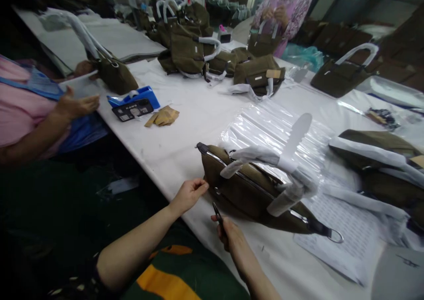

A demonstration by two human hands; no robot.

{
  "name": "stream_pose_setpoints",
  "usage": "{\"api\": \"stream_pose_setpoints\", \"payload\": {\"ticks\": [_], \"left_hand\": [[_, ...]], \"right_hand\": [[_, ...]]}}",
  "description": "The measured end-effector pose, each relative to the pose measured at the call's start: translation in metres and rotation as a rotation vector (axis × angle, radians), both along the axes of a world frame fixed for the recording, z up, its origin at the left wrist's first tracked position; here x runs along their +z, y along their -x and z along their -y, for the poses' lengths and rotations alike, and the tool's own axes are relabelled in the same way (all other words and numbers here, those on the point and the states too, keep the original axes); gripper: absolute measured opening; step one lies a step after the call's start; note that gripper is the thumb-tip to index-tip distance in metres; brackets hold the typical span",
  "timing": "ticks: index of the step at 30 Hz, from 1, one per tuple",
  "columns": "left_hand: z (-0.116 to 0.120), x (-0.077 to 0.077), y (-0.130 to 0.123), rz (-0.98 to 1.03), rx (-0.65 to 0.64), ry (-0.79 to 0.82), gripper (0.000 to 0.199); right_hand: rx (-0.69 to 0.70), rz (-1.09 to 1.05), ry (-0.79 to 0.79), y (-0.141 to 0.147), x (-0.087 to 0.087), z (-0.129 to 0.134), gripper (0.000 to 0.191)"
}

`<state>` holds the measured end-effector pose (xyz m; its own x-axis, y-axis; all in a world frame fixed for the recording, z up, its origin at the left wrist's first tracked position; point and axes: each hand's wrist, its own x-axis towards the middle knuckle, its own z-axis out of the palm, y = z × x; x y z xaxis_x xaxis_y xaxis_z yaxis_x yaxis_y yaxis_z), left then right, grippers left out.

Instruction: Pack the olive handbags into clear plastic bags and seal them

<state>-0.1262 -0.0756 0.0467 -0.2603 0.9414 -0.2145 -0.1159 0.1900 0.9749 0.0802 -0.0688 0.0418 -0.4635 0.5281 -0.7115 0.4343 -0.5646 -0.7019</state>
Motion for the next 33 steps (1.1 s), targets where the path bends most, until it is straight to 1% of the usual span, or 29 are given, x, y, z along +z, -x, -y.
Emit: {"api": "stream_pose_setpoints", "payload": {"ticks": [4, 5, 7, 10, 13, 16, 19, 25, 33], "left_hand": [[-0.001, -0.003, 0.002, 0.056, 0.015, 0.024, 0.021], [-0.002, -0.004, 0.003, 0.063, 0.017, 0.028, 0.021], [-0.003, -0.005, 0.003, 0.079, 0.023, 0.033, 0.019], [-0.004, -0.004, 0.002, 0.064, 0.036, 0.037, 0.016], [-0.003, -0.003, 0.001, 0.000, 0.033, 0.040, 0.013], [-0.002, -0.002, 0.001, -0.054, 0.030, 0.039, 0.012], [-0.002, 0.000, 0.001, -0.091, 0.029, 0.050, 0.012], [-0.003, 0.001, 0.001, -0.107, 0.023, 0.070, 0.012], [-0.003, 0.001, 0.003, -0.110, 0.006, 0.073, 0.011]], "right_hand": [[0.047, 0.002, -0.113, 0.017, 0.023, -0.002, 0.066], [0.038, -0.002, -0.140, 0.021, 0.027, -0.003, 0.063], [0.000, -0.013, -0.143, 0.028, 0.031, -0.006, 0.060], [-0.042, -0.033, -0.149, 0.035, 0.028, -0.009, 0.056], [-0.062, -0.032, -0.152, 0.039, 0.024, -0.010, 0.055], [-0.078, -0.036, -0.145, 0.043, 0.024, -0.010, 0.054], [-0.086, -0.055, -0.175, 0.045, 0.026, -0.011, 0.053], [-0.035, -0.085, -0.227, 0.043, 0.019, -0.015, 0.051], [-0.113, -0.077, -0.239, 0.048, 0.016, -0.014, 0.053]]}}
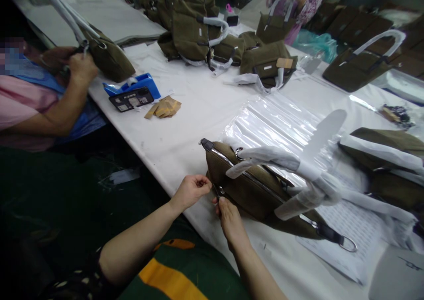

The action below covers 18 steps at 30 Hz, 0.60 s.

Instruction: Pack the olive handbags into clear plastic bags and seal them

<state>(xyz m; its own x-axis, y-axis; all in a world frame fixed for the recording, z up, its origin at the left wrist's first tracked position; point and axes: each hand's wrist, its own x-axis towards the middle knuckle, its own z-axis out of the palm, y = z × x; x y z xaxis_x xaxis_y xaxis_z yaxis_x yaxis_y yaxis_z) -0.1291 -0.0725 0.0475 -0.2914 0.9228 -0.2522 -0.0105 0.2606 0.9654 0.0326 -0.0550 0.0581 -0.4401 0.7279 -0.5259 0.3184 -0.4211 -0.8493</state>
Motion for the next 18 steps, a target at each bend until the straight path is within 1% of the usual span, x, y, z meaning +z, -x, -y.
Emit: {"api": "stream_pose_setpoints", "payload": {"ticks": [6, 10, 13, 16, 18], "left_hand": [[0.002, -0.004, 0.000, 0.040, -0.006, -0.010, 0.009], [0.003, -0.001, -0.002, 0.044, 0.024, -0.030, 0.014], [0.005, 0.004, -0.004, -0.092, 0.067, -0.064, 0.022], [0.007, 0.007, -0.005, -0.298, 0.098, -0.091, 0.020], [0.009, 0.007, -0.006, -0.375, 0.102, -0.109, 0.018]], "right_hand": [[-0.024, -0.004, 0.017, 0.002, 0.000, 0.000, 0.052], [-0.061, -0.011, 0.054, 0.005, 0.002, 0.001, 0.053], [-0.058, -0.002, 0.038, 0.006, 0.003, 0.002, 0.054], [-0.066, -0.002, 0.040, 0.006, 0.005, 0.003, 0.054], [-0.074, -0.003, 0.044, 0.006, 0.007, 0.003, 0.053]]}}
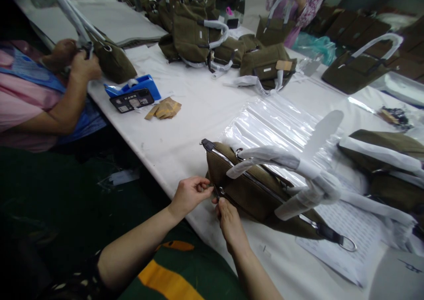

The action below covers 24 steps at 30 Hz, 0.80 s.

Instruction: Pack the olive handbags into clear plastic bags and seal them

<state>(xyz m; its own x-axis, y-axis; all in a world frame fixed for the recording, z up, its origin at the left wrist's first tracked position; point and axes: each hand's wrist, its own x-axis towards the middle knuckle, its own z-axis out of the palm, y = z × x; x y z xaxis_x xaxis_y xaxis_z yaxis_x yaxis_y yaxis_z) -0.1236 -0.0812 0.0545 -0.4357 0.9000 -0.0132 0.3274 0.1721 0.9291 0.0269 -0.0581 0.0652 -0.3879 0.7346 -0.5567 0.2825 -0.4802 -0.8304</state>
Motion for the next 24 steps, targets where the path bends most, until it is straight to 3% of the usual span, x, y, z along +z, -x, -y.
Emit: {"api": "stream_pose_setpoints", "payload": {"ticks": [8, 24], "left_hand": [[-0.0006, 0.0048, -0.0032, -0.103, -0.035, -0.038, 0.013], [-0.0040, 0.0084, -0.0022, 0.008, -0.005, 0.070, 0.008]], "right_hand": [[0.028, -0.001, -0.004, -0.0004, 0.0016, -0.0007, 0.053], [0.050, 0.028, -0.025, 0.0001, -0.0021, -0.0016, 0.053]]}}
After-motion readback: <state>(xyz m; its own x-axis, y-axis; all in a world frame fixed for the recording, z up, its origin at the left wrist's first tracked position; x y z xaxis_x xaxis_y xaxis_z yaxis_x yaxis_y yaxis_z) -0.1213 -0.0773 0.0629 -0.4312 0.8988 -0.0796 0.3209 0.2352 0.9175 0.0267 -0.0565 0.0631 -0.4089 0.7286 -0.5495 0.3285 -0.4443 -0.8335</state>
